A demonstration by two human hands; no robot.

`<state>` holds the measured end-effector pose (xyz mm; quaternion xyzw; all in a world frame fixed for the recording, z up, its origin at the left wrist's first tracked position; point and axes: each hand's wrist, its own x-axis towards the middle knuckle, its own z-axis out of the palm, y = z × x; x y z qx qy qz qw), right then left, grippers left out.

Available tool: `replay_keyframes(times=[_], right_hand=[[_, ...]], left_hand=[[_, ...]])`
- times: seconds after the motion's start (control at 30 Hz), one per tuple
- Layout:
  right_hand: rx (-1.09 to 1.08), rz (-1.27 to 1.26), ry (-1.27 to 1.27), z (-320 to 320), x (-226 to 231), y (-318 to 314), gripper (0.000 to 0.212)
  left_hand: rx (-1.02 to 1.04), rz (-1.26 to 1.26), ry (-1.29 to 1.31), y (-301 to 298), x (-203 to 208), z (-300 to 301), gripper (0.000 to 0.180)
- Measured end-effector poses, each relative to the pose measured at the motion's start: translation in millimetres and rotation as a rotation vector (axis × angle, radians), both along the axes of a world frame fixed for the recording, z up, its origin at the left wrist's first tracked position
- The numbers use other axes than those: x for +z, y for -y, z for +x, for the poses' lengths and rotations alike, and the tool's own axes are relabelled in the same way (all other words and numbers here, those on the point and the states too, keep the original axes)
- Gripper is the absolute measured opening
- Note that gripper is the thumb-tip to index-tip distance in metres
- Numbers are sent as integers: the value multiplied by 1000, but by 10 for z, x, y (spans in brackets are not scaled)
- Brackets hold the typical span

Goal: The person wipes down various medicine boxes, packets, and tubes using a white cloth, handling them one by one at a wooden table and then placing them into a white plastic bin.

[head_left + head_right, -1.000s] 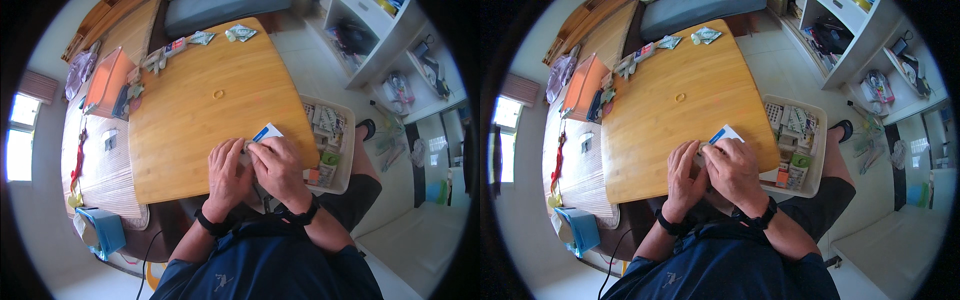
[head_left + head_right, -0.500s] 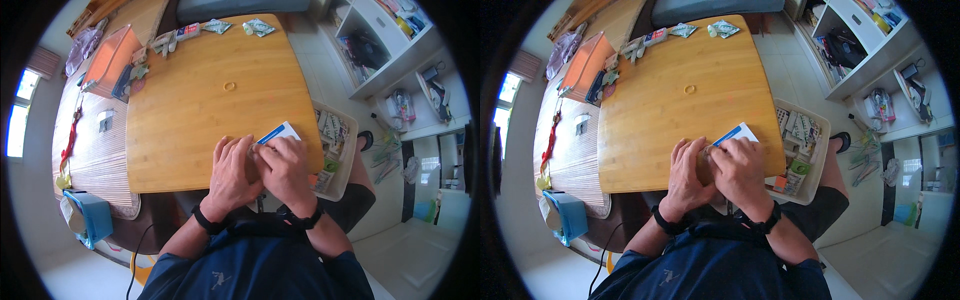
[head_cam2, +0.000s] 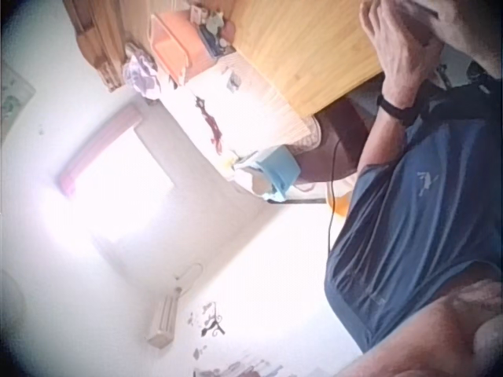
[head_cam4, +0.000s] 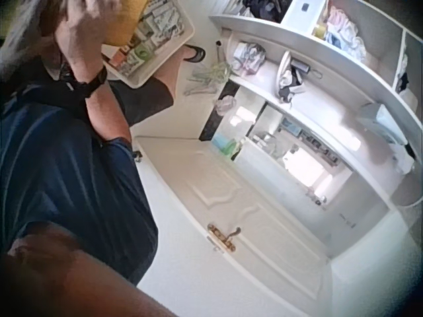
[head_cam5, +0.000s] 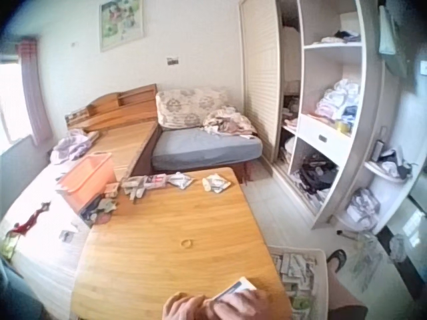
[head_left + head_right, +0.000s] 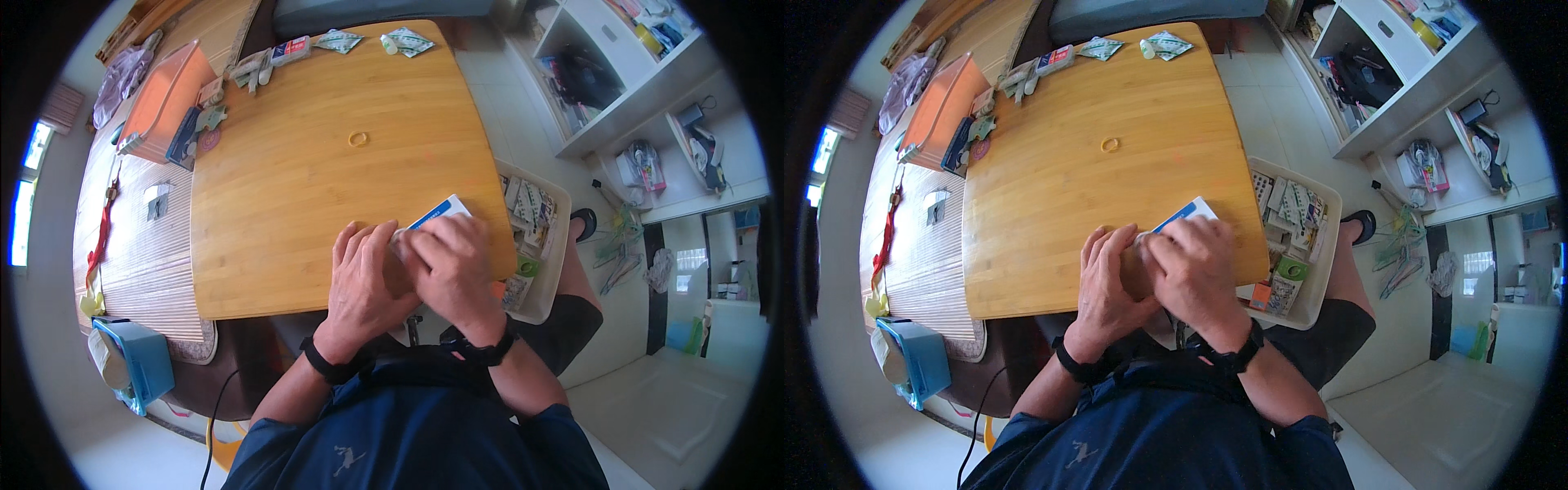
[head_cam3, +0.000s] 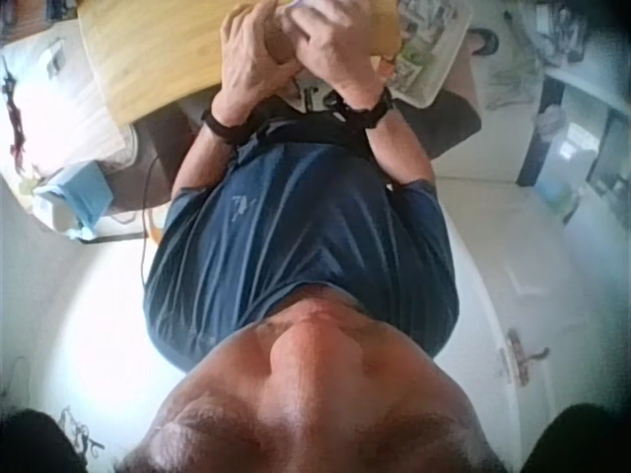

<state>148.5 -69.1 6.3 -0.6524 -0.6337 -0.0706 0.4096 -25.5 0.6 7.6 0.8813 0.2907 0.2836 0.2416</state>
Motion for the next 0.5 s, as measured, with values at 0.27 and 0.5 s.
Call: replay_keyframes(times=[0.27,0.5], right_hand=[[-246,48,49,569,-42,92,8],[-23,-8,-41,74,14,295,14]], left_hand=[[-9,17,-51,15,-40,22,100],[-21,55,-20,-13,-16,22,89]])
